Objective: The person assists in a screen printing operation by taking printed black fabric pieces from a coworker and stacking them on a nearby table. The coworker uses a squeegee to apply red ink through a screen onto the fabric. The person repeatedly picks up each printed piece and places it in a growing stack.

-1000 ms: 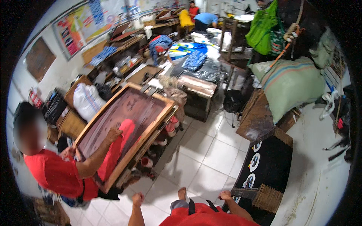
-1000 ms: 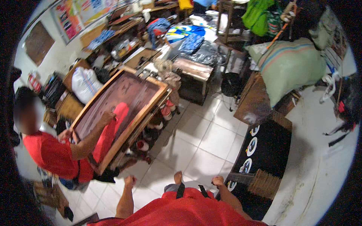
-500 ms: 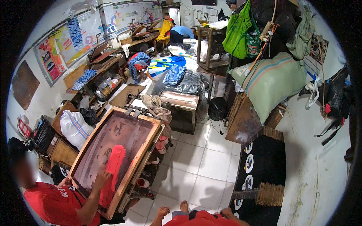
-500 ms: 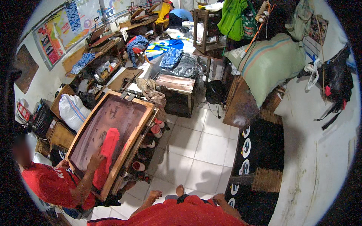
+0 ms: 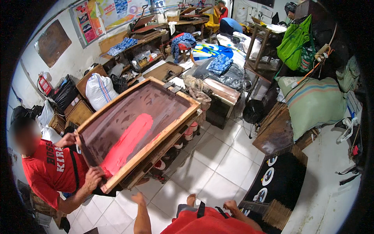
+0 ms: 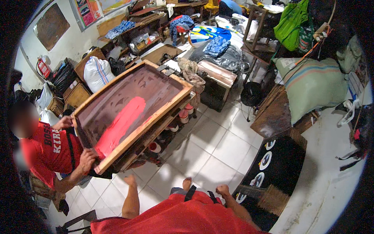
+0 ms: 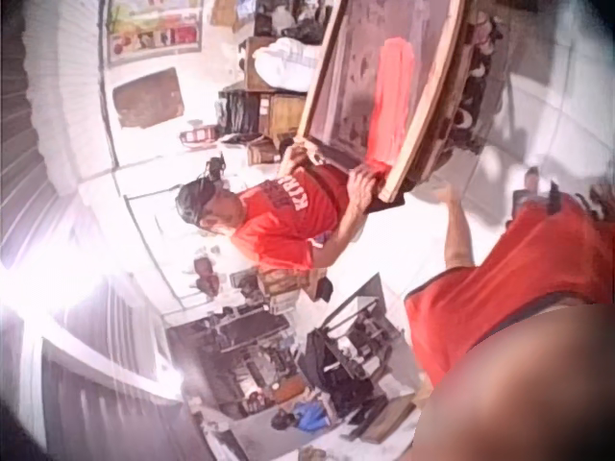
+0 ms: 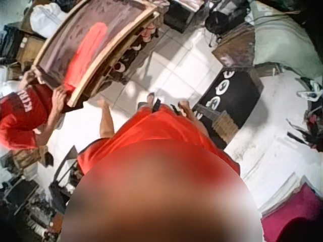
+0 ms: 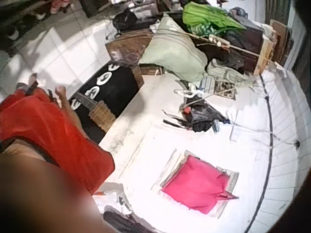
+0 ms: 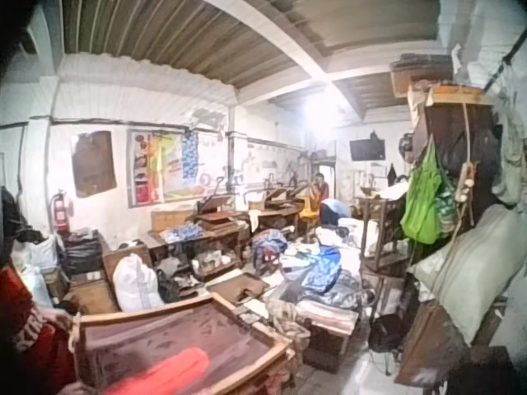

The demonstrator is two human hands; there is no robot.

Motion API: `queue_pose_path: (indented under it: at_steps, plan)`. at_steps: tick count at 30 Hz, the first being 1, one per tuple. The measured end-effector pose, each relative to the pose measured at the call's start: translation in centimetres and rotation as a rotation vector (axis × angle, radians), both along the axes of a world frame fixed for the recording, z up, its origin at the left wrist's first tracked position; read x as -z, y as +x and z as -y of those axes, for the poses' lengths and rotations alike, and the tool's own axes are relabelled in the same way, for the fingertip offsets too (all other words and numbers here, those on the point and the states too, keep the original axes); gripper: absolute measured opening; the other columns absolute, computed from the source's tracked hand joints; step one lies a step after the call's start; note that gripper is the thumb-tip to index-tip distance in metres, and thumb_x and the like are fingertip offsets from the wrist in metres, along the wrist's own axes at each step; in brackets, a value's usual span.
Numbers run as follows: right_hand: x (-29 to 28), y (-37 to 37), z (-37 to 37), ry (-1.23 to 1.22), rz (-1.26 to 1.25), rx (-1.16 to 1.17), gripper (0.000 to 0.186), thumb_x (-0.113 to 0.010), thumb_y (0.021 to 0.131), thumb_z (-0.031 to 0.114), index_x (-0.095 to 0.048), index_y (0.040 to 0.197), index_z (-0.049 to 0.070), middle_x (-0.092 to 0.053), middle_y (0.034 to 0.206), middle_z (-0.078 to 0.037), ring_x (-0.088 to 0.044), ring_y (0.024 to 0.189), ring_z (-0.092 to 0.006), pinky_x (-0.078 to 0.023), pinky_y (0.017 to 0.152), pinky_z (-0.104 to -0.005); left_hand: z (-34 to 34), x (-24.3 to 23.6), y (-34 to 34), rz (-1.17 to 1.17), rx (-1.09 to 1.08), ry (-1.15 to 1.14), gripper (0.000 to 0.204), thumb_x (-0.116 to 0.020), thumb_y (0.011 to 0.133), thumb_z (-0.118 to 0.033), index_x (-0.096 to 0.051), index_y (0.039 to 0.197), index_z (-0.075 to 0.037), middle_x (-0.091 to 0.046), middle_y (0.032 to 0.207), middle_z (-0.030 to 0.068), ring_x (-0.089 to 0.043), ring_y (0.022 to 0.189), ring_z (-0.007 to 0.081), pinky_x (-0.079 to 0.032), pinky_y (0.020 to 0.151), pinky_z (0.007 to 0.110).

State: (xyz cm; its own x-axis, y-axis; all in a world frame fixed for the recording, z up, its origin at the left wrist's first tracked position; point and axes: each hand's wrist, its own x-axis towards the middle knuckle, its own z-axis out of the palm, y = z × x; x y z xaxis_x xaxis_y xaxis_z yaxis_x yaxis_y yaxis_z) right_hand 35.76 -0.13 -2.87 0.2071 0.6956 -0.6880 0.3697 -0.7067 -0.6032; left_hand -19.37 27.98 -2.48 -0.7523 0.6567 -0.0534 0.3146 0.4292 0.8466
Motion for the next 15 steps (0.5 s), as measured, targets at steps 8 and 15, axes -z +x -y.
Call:
queue_pose_path:
  at_steps: [8, 15]
  plan:
    - [-11.2, -14.2, -28.3, 0.141, -0.676, 0.178, 0.006, -0.058, 0.077, 0.007, -0.058, 0.081, 0.002, -0.060, 0.072, -0.007, -0.059, 0.064, -0.0150, -0.046, 0.052, -0.0261, -8.0, -5.2, -11.5, 0.874, 0.138, -0.034, 0.045, -0.056, 0.072, -0.036, -0.053, 0.103, -0.003, -0.055, 0.096, 0.0115, -0.056, 0.076, 0.0256, -0.046, 0.063, 0.036]
    - [-13.8, -24.4, -46.2, 0.203, -1.300, 0.631, 0.039, -0.060, 0.082, 0.020, -0.043, 0.115, 0.007, -0.059, 0.101, -0.007, -0.053, 0.099, -0.0231, -0.039, 0.090, -0.0388, -8.9, -14.8, -10.1, 0.916, 0.130, -0.005, 0.011, -0.063, 0.075, -0.016, -0.054, 0.075, -0.010, -0.050, 0.060, -0.0024, -0.040, 0.043, 0.0098, -0.026, 0.039, 0.023]
